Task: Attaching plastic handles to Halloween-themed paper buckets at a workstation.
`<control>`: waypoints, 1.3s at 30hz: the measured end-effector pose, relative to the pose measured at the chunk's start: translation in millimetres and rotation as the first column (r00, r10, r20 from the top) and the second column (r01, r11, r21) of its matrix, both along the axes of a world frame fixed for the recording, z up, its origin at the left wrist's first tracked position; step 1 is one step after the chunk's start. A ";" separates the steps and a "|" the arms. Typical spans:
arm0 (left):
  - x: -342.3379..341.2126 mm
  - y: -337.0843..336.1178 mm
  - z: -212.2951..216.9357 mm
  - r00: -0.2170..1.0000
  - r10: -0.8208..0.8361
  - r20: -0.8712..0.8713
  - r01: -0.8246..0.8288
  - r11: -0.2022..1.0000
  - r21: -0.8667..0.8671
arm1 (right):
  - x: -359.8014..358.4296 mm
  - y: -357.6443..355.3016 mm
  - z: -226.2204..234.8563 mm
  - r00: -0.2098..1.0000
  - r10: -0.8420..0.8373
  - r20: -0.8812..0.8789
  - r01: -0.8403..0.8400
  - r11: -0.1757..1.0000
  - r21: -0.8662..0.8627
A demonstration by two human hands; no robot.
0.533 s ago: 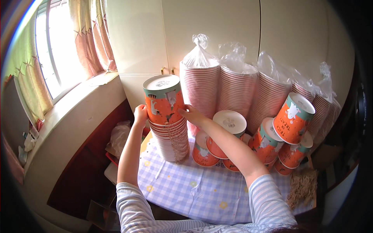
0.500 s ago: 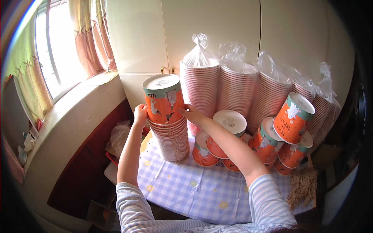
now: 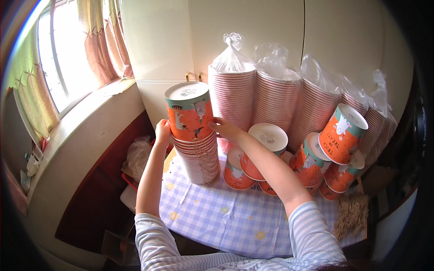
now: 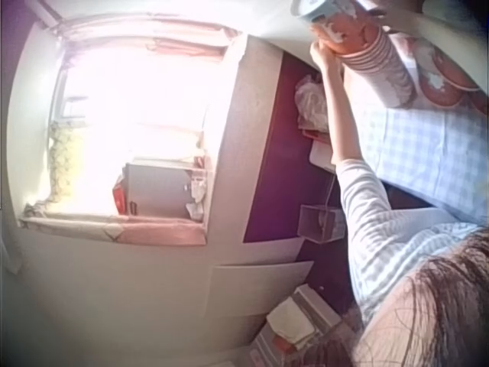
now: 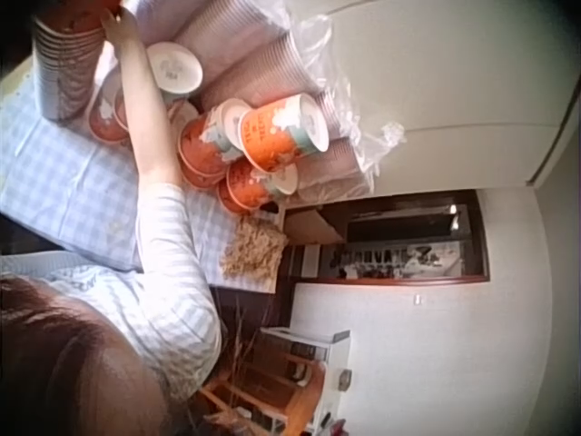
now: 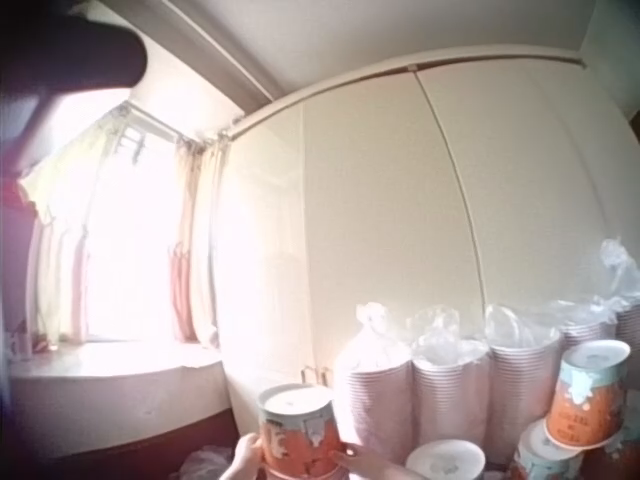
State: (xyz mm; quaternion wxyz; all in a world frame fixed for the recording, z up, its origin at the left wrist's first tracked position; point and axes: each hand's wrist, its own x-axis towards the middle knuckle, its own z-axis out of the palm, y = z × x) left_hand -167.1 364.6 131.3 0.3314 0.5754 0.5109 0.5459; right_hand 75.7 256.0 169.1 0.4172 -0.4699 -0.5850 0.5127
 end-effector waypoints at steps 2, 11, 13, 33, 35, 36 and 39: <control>-12.5 10.3 -8.8 0.999 -0.034 0.037 0.035 0.999 -0.025 | -6.8 0.5 1.2 0.999 0.035 0.002 -0.035 0.999 0.035; -1.1 -13.4 -18.1 0.985 -0.004 0.170 -0.003 0.999 0.038 | -15.6 -31.4 -1.8 0.941 -0.266 0.209 0.224 0.953 0.206; -17.8 -33.4 -31.8 0.958 -0.046 0.285 0.019 0.995 0.095 | -30.5 -66.9 -11.3 0.959 -0.238 0.156 0.103 0.802 0.588; 202.5 -240.3 11.8 0.737 0.051 -0.674 0.484 0.656 0.579 | 67.7 -429.6 -197.8 0.774 -0.430 0.465 0.266 0.887 0.376; 200.3 -241.5 8.2 0.776 -0.026 -0.631 0.483 0.668 0.567 | 74.5 -440.6 -201.6 0.770 -0.448 0.454 0.301 0.882 0.362; 193.6 -242.2 7.1 0.785 -0.063 -0.616 0.490 0.671 0.556 | 76.3 -445.5 -202.0 0.773 -0.450 0.448 0.316 0.884 0.343; 178.6 -264.9 13.4 0.836 -0.427 -0.344 0.521 0.814 0.255 | 86.4 -453.8 -203.0 0.764 -0.505 0.401 0.390 0.857 0.336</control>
